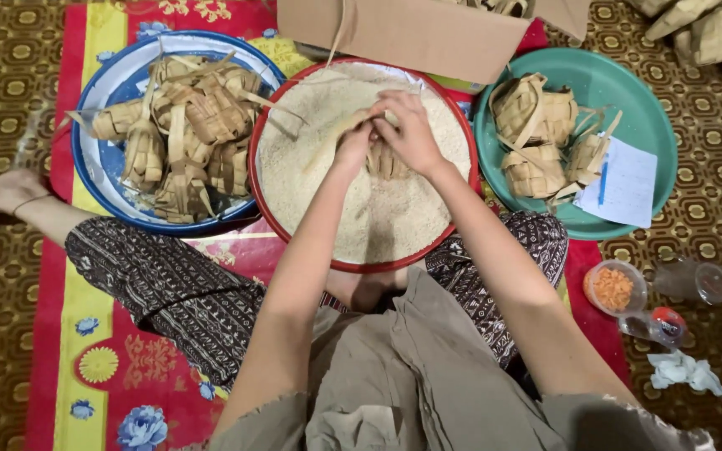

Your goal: The person fills woven palm leaf pouches with rice and tightens the weave to secure the contents.

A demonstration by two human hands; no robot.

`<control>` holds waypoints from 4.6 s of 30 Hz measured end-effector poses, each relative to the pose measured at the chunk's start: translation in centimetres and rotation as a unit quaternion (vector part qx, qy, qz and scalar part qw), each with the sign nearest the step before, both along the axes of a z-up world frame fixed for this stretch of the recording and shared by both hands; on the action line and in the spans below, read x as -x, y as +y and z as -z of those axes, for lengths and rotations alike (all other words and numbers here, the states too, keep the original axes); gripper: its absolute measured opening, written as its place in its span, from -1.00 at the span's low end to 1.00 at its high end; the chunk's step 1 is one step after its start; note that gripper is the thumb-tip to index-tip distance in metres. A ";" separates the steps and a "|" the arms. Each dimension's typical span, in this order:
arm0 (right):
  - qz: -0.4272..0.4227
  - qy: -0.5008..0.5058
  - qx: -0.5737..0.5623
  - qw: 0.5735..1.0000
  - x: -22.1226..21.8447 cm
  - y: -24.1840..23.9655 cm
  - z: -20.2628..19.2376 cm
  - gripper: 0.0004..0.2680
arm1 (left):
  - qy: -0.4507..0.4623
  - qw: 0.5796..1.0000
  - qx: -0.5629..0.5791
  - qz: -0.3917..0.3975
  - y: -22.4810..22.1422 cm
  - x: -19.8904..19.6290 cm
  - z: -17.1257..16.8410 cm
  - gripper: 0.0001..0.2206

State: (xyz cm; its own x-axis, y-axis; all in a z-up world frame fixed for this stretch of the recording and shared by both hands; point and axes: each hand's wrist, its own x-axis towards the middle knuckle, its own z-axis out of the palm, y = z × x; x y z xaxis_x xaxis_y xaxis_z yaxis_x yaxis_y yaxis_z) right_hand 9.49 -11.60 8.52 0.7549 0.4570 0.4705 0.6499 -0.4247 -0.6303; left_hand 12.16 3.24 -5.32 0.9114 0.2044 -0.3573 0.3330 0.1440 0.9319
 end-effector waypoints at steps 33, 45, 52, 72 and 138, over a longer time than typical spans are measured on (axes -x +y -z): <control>0.130 0.288 -0.137 0.939 9.9 -13.1 12.6 -0.85 | -0.096 0.970 -0.195 0.106 4.3 3.2 -19.2 -0.77; 0.137 0.268 -0.083 0.950 10.4 -12.7 11.9 -0.87 | -0.205 0.954 -0.217 0.016 26.3 1.4 -25.6 -0.58; 0.127 0.267 -0.125 0.947 10.4 -13.3 14.0 -0.89 | -0.122 0.912 -0.390 -0.043 32.7 -0.3 -24.3 -0.66; 0.129 0.322 -0.054 0.936 10.4 -12.1 12.0 -0.87 | -0.053 0.620 -0.783 -0.015 41.6 -1.2 -0.3 -0.39; 0.057 0.075 -0.215 0.972 -15.0 -1.0 4.8 -0.93 | -0.082 0.872 -0.458 -0.151 12.6 15.7 -0.3 -0.57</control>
